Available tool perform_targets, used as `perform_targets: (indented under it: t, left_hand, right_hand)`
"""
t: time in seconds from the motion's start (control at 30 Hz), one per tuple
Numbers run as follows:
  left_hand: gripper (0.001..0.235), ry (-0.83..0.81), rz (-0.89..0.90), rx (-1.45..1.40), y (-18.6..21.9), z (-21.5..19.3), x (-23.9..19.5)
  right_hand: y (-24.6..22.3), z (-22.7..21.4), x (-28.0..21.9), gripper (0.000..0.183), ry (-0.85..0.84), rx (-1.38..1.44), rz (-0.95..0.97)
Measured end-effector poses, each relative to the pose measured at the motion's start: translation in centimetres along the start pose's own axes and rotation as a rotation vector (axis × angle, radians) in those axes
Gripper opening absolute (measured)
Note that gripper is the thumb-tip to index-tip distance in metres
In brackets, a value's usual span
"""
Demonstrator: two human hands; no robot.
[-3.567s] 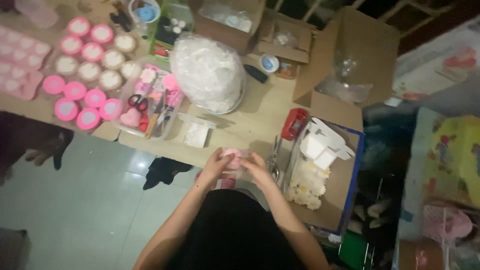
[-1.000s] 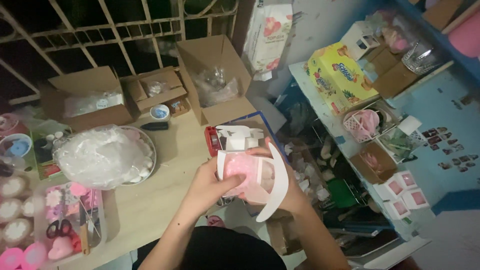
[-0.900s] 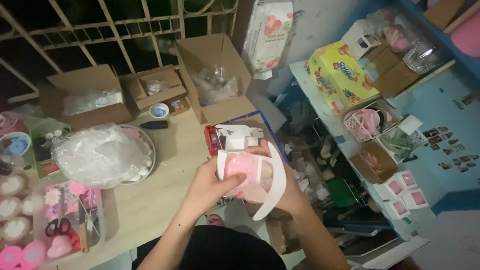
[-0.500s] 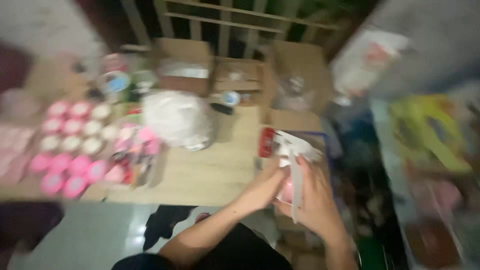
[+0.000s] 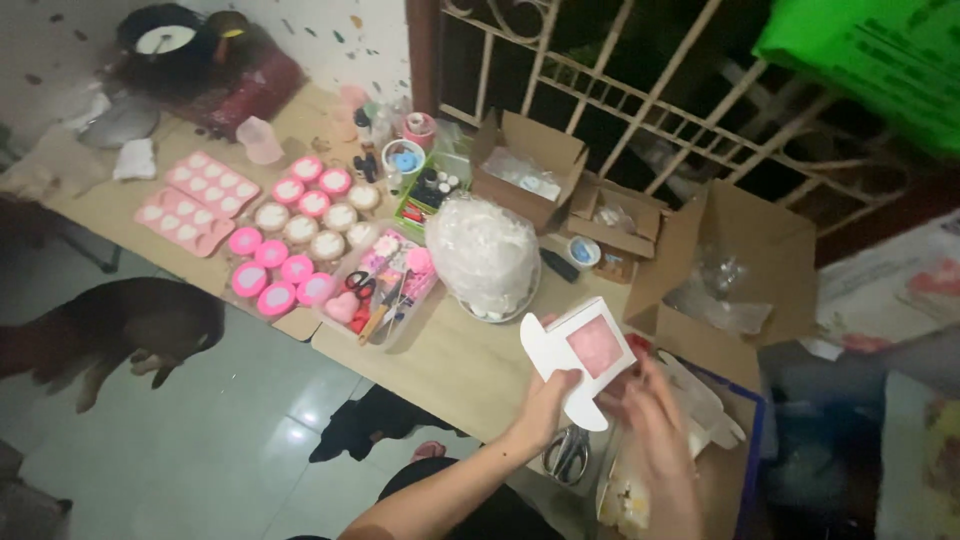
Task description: Packaging flower-shaped candles into individual boxes and shipping containers.
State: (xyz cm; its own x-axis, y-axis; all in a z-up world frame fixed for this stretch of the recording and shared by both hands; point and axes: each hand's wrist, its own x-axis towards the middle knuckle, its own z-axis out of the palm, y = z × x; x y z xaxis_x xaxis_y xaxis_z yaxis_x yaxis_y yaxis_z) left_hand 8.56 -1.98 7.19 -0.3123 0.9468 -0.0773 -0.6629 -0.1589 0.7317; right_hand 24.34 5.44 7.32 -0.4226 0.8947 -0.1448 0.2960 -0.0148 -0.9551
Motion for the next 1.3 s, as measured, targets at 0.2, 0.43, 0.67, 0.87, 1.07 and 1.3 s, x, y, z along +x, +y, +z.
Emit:
perform_targets:
  t: [0.2,0.43,0.67,0.87,1.07,1.3]
  left_hand:
    - [0.081,0.111,0.248,0.136,-4.3,-3.8,0.8]
    - [0.077,-0.143,-0.035,0.460,7.4,-6.9,0.9]
    - [0.095,-0.251,0.057,0.448,10.8,-6.0,-1.2]
    - [0.081,-0.149,0.160,0.435,8.7,-6.1,-1.7]
    - [0.075,0.322,0.354,0.347,6.2,-2.4,-3.1]
    - [0.069,0.277,0.165,-0.056,4.2,-1.1,-3.1]
  right_hand:
    - [0.6,3.7,0.6,0.068,-0.042,0.737,-0.013]
    - [-2.3,2.1,2.6,0.090,-0.254,0.277,-0.138]
    - [-4.4,3.5,3.1,0.094,-0.364,0.210,-0.073]
    - [-6.3,5.7,1.9,0.094,-0.384,0.219,-0.136]
    - [-5.8,10.8,-0.6,0.051,0.214,-0.657,-0.730]
    - [-4.5,13.5,0.5,0.077,0.493,-0.183,-0.800]
